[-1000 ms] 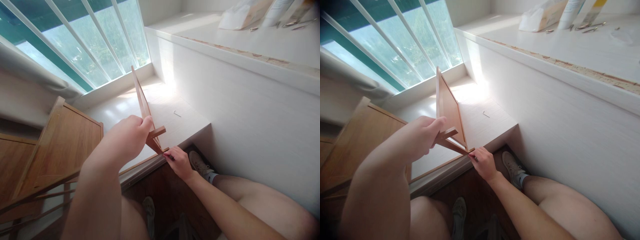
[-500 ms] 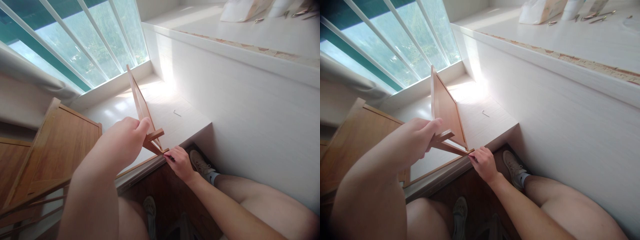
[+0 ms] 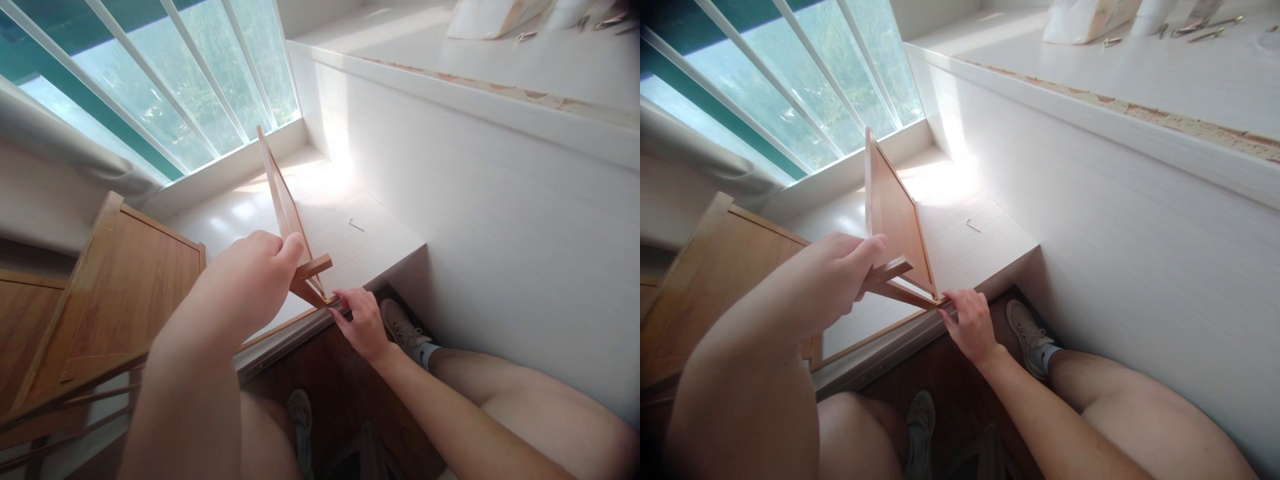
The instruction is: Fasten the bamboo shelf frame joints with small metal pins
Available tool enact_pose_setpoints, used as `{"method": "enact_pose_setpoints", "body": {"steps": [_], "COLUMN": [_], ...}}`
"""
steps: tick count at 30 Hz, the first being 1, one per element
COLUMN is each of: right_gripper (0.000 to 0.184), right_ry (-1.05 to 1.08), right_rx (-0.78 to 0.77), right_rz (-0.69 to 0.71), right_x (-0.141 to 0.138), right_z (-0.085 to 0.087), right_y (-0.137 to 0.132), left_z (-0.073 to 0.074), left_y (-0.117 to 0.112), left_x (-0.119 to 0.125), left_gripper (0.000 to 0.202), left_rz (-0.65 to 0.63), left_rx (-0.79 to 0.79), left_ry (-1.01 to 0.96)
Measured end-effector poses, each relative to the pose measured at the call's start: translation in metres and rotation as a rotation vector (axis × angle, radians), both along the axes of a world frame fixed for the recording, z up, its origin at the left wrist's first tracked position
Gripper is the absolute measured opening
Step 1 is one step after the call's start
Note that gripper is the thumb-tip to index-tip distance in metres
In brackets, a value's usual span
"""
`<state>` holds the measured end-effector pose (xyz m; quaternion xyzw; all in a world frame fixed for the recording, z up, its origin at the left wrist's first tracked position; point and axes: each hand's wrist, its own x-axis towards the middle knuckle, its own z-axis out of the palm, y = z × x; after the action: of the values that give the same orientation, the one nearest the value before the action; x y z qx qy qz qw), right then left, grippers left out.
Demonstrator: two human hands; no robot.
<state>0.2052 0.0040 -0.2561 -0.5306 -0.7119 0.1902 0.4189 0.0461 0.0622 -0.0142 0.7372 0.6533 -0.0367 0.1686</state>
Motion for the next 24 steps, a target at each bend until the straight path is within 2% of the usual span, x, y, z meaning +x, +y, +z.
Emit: {"method": "enact_pose_setpoints", "body": {"steps": [3, 7, 14, 20, 24], "right_gripper": [0.035, 0.027, 0.031, 0.032, 0.042], "right_ry": [-0.038, -0.076, -0.155, -0.189, -0.191], "right_rx": [-0.018, -0.045, -0.065, -0.063, -0.056], "right_rz": [0.003, 0.029, 0.033, 0.079, 0.093], "right_x": [0.003, 0.004, 0.002, 0.007, 0.007], "right_z": [0.001, 0.002, 0.007, 0.011, 0.011], "right_y": [0.001, 0.002, 0.002, 0.003, 0.002], "left_z": [0.001, 0.003, 0.010, 0.011, 0.009], "left_y": [0.000, 0.000, -0.001, -0.005, -0.006], "left_x": [0.001, 0.005, 0.012, 0.016, 0.016], "left_gripper": [0.034, 0.034, 0.041, 0.049, 0.052], "left_rz": [-0.002, 0.014, 0.006, 0.105, 0.139], "left_rx": [0.006, 0.015, 0.031, 0.028, 0.065], "left_ry": [0.004, 0.024, 0.073, 0.056, 0.062]}}
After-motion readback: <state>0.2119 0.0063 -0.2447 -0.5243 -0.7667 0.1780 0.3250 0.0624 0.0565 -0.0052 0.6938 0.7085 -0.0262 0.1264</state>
